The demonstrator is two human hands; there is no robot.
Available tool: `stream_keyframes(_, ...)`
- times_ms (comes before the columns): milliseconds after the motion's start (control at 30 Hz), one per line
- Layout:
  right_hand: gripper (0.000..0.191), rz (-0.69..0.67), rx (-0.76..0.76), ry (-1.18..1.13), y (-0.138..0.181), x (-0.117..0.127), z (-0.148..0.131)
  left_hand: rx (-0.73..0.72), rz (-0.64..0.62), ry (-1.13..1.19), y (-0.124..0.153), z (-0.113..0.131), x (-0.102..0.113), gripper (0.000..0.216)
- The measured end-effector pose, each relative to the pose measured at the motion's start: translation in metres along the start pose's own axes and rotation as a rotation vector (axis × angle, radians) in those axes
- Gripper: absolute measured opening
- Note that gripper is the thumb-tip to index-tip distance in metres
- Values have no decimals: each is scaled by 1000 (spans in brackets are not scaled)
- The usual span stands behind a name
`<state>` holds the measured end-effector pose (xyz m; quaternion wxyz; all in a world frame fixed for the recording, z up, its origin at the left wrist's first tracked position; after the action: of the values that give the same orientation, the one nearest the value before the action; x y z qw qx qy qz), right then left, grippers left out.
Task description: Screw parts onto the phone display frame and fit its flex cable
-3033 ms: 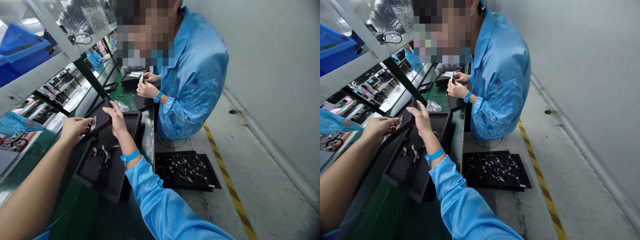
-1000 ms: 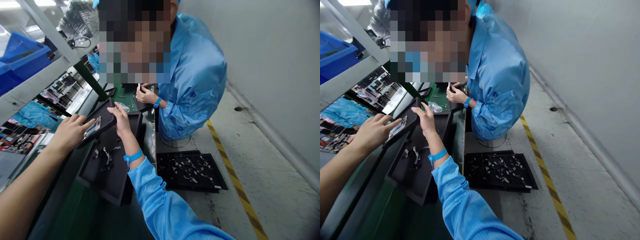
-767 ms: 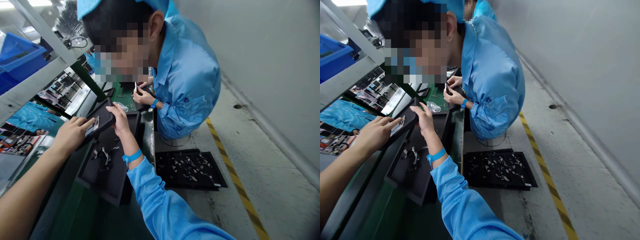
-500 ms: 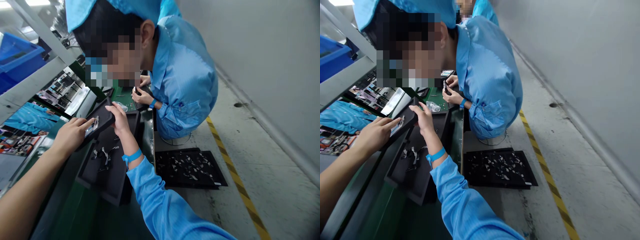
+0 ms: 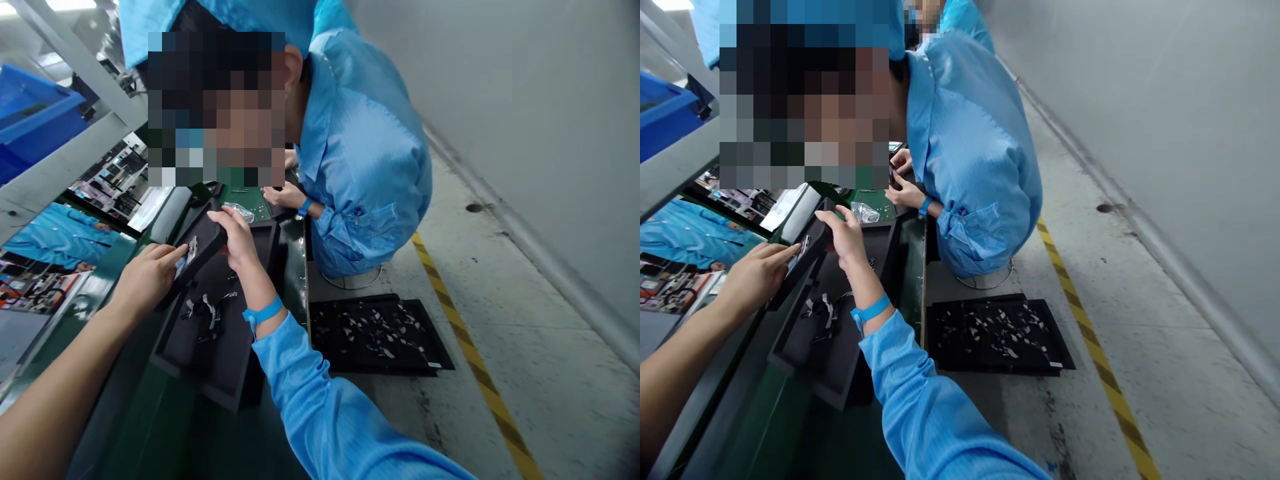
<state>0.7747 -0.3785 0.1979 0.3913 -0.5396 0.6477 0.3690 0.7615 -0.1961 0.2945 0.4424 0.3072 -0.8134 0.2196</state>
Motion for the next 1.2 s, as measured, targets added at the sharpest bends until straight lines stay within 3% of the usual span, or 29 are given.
stream_keyframes(533,86,4,1,26,1,-1,2,-16,4,27,4,0,-8,58)
stream_keyframes(1200,78,11,-18,1,2,-4,12,75,-61,43,19,-1,-13,57)
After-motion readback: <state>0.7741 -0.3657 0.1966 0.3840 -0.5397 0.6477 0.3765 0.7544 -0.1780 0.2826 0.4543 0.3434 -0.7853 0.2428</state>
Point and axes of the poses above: each hand's wrist, its own y-axis away from the middle knuckle, its own x-axis out of the back of the hand, z = x × y, the point moved 4 cm from there along -y, towards the middle knuckle, and after that the axes turned 1 degree about -y, right-handed, at the moved point
